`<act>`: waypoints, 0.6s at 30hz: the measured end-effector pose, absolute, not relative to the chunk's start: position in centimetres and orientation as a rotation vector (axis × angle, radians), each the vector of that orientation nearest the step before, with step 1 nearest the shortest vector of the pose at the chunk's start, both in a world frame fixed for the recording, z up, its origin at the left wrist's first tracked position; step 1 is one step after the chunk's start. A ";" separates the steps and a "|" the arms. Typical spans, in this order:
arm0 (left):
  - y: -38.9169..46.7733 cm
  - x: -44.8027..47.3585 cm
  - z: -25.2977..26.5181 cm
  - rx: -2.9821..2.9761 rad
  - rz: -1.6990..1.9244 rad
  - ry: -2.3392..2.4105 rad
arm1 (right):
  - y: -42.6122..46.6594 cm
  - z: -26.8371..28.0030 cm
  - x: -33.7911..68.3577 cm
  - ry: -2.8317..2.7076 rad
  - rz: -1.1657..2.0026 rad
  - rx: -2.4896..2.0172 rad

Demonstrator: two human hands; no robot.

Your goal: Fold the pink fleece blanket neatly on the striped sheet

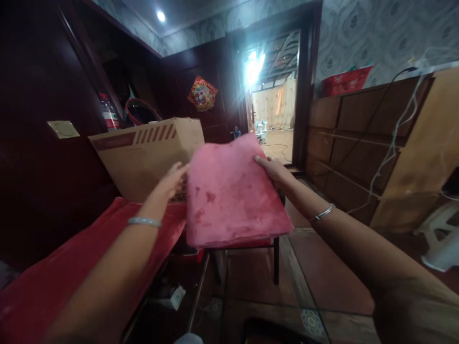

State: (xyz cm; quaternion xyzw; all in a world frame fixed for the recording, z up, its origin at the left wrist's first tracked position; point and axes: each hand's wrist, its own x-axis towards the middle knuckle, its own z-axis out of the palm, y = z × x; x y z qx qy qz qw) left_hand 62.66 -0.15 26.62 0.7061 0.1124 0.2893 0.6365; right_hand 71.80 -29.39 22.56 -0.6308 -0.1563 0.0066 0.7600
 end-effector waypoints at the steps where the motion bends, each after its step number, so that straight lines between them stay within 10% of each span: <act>1: -0.8 63.4 25.0 1.637 0.589 0.255 | -29.8 21.6 72.5 -0.297 0.048 -1.406; 18: -1.3 67.3 23.5 1.954 0.985 0.114 | -31.1 20.4 75.1 -0.318 -0.041 -1.426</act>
